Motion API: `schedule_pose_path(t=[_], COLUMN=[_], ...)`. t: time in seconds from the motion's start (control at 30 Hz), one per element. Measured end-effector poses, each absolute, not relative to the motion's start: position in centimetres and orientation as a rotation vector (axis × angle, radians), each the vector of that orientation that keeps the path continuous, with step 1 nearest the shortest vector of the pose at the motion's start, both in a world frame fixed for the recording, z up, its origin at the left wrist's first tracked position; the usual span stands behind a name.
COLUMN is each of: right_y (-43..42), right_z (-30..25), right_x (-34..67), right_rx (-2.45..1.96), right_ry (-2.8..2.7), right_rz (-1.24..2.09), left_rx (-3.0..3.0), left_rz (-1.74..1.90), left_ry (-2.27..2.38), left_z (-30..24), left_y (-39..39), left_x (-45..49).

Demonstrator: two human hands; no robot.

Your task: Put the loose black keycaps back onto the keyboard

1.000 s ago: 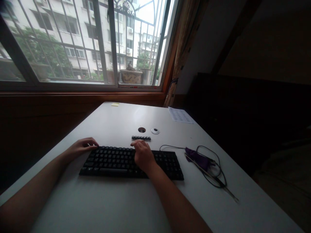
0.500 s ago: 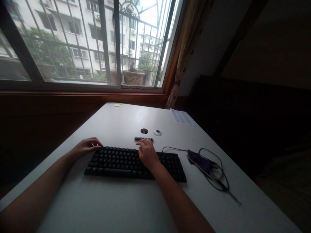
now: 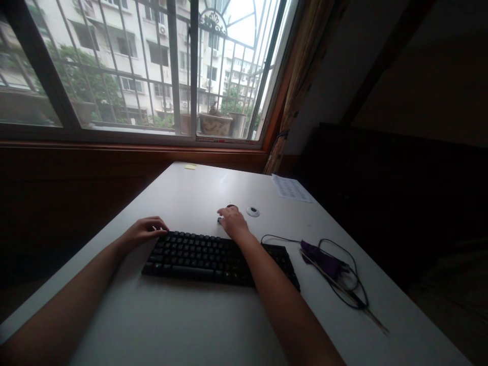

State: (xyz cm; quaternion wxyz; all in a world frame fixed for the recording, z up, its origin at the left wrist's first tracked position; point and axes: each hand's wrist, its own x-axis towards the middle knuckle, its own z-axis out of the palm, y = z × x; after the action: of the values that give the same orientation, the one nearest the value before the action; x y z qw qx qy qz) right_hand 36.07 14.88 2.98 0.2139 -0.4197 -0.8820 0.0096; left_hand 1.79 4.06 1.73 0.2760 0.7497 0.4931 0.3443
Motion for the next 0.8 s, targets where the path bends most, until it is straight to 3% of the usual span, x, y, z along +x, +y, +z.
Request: schedule_pose_path(t=[0.3,0.57,0.8], right_y=[15.2,11.4,6.8], right_z=[3.0,4.1,3.6], right_x=[35.4,38.0,40.8], right_rx=[-1.19,-0.921,-1.057], right_ry=[-2.467,-2.374,-2.308], right_rz=[-0.016,0.204,0.381], left_rx=[2.013,1.999,1.995], left_rz=[0.935,0.938,0.927], left_ry=[1.324,1.325,1.339], left_z=[1.8,1.9,1.8], left_y=[4.0,3.9,4.0], left_x=[1.9,1.8,1.7])
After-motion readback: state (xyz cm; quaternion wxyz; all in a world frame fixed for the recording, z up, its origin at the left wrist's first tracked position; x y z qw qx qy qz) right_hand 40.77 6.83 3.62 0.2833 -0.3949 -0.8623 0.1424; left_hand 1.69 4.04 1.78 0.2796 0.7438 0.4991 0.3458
